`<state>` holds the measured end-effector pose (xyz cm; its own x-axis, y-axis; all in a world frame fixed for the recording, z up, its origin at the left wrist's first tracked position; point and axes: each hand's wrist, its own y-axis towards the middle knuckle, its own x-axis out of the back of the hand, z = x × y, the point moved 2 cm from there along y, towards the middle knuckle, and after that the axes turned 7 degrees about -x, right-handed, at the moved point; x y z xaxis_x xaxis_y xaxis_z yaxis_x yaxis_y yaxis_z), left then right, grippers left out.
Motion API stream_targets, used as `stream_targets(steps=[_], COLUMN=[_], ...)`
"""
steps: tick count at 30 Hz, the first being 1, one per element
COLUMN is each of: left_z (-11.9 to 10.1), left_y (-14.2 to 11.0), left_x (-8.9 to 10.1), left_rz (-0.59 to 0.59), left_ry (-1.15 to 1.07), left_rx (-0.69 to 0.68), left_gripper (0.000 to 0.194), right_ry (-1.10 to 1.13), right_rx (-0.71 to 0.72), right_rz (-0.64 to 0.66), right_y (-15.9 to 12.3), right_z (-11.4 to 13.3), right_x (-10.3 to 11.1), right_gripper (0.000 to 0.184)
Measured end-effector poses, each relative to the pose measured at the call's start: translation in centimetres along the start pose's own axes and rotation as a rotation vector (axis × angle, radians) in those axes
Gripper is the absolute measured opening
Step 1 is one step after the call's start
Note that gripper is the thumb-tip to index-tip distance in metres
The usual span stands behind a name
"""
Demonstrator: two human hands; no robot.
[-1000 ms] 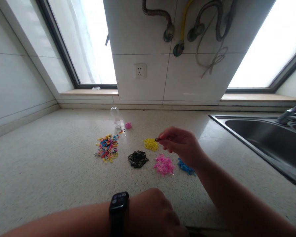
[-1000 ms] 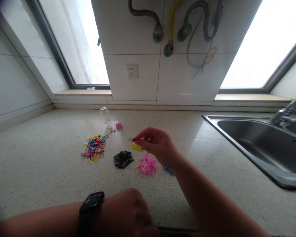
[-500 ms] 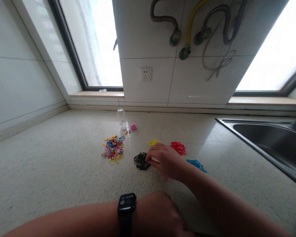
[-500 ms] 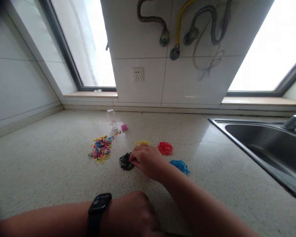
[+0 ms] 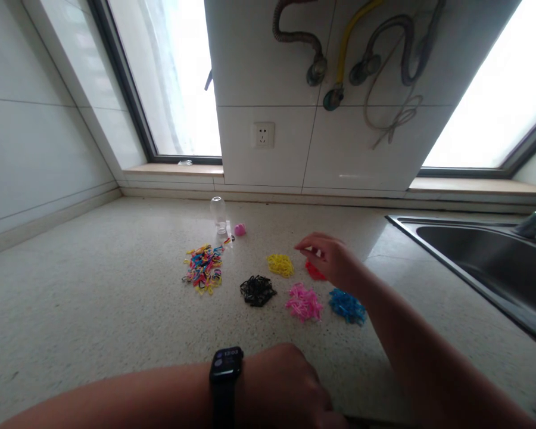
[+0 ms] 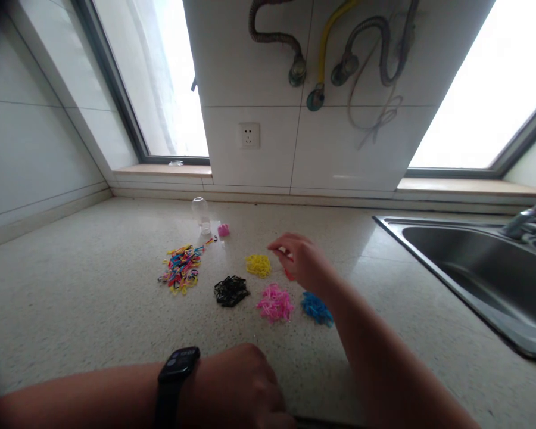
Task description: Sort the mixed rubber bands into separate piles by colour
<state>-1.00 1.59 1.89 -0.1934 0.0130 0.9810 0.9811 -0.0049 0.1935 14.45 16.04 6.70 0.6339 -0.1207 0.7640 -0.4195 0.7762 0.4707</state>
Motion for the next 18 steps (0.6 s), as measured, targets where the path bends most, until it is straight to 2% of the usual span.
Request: stream_targets(steps=[3,6,11,15,18], left_z=[0.0,-0.1,-0.2,-0.1,-0.1], left_y=[0.0,-0.1,-0.2,-0.2,-0.3], left_x=[-0.1,-0.4,-0.3,-0.3,-0.5], left_rz=[-0.008,-0.038,-0.034,-0.024,-0.022], left_ry=[0.014,0.020,0.036,0.038,0.028], left_rx=[-0.015,-0.021,-0.017,-0.009,-0.009], left_gripper=[0.013,0.015,0.017,0.016,0.017], right_ry=[0.016,0.047,0.166,0.220,0.214], right_rx=[-0.199,-0.368,-0.465,-0.543,-0.527], right_rz=[-0.172,-0.235,-0.149,-0.064,-0.018], right_y=[0.4,0.2,-0.2,0.1,0.4], right_z=[-4.0,-8.0,-12.2,-13.5,-13.9], right_x=[1.9,2.5,1.1,-0.2,-0.8], right_gripper=[0.021,0.026,0.029,0.030,0.029])
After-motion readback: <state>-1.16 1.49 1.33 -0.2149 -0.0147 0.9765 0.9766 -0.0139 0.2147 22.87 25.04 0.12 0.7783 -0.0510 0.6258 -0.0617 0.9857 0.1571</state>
